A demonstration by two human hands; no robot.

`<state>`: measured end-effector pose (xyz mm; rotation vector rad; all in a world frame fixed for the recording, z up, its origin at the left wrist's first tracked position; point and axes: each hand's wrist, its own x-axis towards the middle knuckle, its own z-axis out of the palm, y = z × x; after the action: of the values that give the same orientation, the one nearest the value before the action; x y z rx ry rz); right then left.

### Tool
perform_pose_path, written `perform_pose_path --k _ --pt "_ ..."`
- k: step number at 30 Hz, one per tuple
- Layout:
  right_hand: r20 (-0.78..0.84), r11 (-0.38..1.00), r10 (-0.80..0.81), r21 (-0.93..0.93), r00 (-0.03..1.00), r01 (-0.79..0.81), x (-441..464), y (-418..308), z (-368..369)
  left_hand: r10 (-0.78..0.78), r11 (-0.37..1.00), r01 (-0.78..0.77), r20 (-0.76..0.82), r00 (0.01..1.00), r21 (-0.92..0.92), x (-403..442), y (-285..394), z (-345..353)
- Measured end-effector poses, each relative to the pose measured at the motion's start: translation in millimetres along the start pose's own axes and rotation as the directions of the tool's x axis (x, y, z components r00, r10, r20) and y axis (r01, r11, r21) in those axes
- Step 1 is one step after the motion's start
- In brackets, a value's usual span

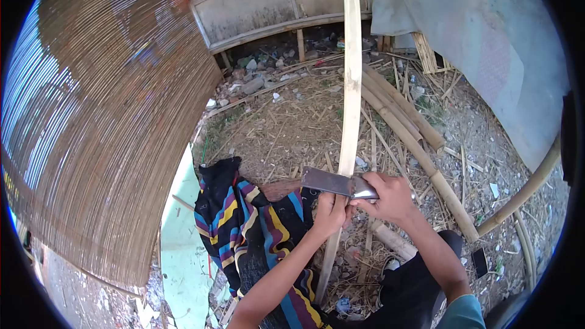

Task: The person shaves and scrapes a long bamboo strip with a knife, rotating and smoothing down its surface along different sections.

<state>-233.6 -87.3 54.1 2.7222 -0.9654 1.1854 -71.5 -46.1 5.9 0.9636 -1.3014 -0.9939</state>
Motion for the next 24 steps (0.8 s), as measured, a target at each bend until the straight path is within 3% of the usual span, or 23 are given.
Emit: perform_pose_path --k 2,8,11,15,17,20,24 --pt "-0.006 1.000 0.009 -0.012 1.000 -0.009 0 3 1 -0.110 0.988 0.114 0.051 0.993 -0.101 -4 2 -4" --pt "0.062 0.998 0.062 0.029 0.996 -0.064 -17 6 19 -0.021 0.999 0.019 -0.045 0.999 -0.047 -6 5 -6" --pt "0.116 0.984 0.136 0.095 0.984 -0.148 -19 3 23 -0.053 0.998 0.051 -0.056 0.997 -0.039 -6 8 -6" --pt "0.080 0.981 0.141 0.126 0.987 -0.150 -16 1 26 0.030 0.999 -0.032 -0.127 0.991 -0.016 -4 -6 -7" --pt "0.050 0.974 0.135 0.174 0.990 -0.142 -15 2 29 -0.011 0.997 0.020 -0.124 0.992 0.075 -5 -11 -5" --pt "-0.032 0.956 0.171 0.248 0.985 -0.158 -14 5 33 0.098 0.994 -0.090 -0.153 0.983 0.056 -1 -14 5" --pt "-0.112 0.865 0.322 0.438 0.940 -0.244 -9 3 30 0.140 0.974 -0.106 -0.164 0.976 0.199 -5 -9 16"
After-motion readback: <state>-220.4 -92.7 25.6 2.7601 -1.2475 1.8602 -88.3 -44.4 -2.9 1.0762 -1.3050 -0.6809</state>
